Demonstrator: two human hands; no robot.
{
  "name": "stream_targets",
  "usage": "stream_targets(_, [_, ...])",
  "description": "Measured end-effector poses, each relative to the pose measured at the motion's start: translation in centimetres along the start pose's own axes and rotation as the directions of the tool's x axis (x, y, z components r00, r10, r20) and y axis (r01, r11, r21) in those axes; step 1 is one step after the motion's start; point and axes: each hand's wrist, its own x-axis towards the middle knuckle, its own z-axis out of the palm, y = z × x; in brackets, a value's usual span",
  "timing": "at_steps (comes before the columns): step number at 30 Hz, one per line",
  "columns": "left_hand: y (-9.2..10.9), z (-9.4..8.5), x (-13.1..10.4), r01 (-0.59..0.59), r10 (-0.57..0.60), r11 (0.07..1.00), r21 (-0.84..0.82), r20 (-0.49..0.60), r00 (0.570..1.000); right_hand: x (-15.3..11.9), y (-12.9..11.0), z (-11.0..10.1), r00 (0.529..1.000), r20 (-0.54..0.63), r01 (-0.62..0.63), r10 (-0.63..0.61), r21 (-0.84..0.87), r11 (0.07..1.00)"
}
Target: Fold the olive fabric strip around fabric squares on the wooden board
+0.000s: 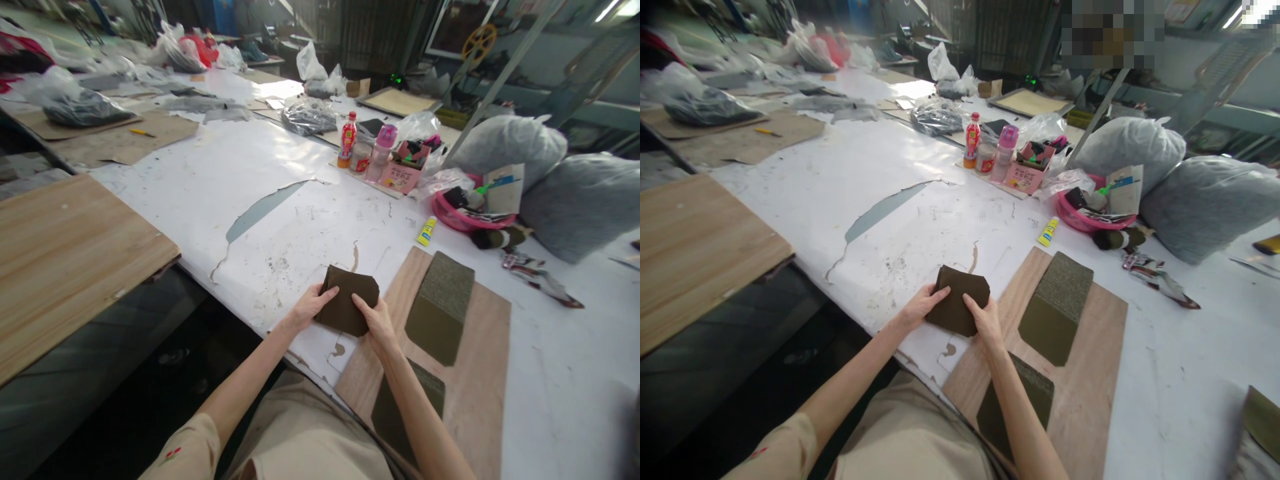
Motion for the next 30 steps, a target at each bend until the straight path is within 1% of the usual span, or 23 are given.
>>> stream_targets(5, [-0.1, 0.6, -0.1, -0.060, 0.060, 0.997, 0.045, 0.001, 0.998, -0.1, -0.1, -0.2, 1.000, -0.002, 0.010, -0.010, 0.033, 0.999])
stream_targets(7, [-0.2, 1.0, -0.1, -0.063, 0.063, 0.996, 0.056, -0.007, 0.998, -0.2, -0.3, -0.1, 1.000, 0.001, 0.005, -0.005, 0.064, 0.998])
stream_targets(10, [-0.4, 1.4, 0.2, -0.006, 0.006, 1.000, 0.009, -0.039, 0.999, -0.2, -0.6, 0.0, 1.000, 0.006, 0.022, -0.022, 0.105, 0.994])
stream_targets(13, [-0.6, 1.8, 0.6, 0.053, -0.055, 0.998, -0.039, -0.062, 0.997, 0.0, -0.6, 0.0, 0.998, -0.020, 0.064, -0.062, 0.125, 0.990])
stream_targets(15, [-0.6, 1.9, 0.8, 0.071, -0.072, 0.997, -0.013, -0.045, 0.996, 0.2, -0.3, -0.2, 0.994, -0.049, 0.102, -0.097, 0.099, 0.990])
stream_targets(17, [-0.5, 1.9, 1.1, 0.072, -0.072, 0.996, 0.048, -0.009, 0.997, 0.5, 0.0, -0.5, 0.990, -0.059, 0.132, -0.128, 0.069, 0.989])
stream_targets(20, [0.4, 1.9, 1.8, 0.048, -0.052, 0.991, 0.124, 0.029, 0.998, 0.5, 0.4, -1.4, 0.983, -0.058, 0.176, -0.174, 0.028, 0.984])
stream_targets(21, [0.9, 1.9, 2.2, 0.041, -0.047, 0.989, 0.141, 0.039, 0.998, 0.2, 0.3, -1.9, 0.977, -0.075, 0.199, -0.199, -0.006, 0.980])
stream_targets(23, [2.2, 2.0, 3.5, 0.023, -0.033, 0.984, 0.175, 0.054, 0.998, -0.7, 0.2, -3.2, 0.954, -0.144, 0.246, -0.261, -0.118, 0.962])
stream_targets(25, [3.8, 2.4, 5.5, -0.006, -0.008, 0.977, 0.213, 0.065, 0.998, -2.4, -0.1, -5.0, 0.917, -0.230, 0.265, -0.327, -0.265, 0.927])
stream_targets(26, [4.6, 2.8, 6.7, -0.026, 0.010, 0.971, 0.237, 0.068, 0.998, -3.4, -0.1, -6.0, 0.906, -0.246, 0.259, -0.344, -0.321, 0.911])
stream_targets(28, [6.3, 3.7, 9.4, -0.083, 0.061, 0.955, 0.285, 0.084, 0.995, -5.7, 0.1, -8.1, 0.899, -0.275, 0.216, -0.340, -0.396, 0.893])
stream_targets(30, [7.9, 4.7, 12.1, -0.138, 0.108, 0.933, 0.331, 0.109, 0.988, -8.0, 0.8, -10.1, 0.873, -0.359, 0.155, -0.330, -0.437, 0.886])
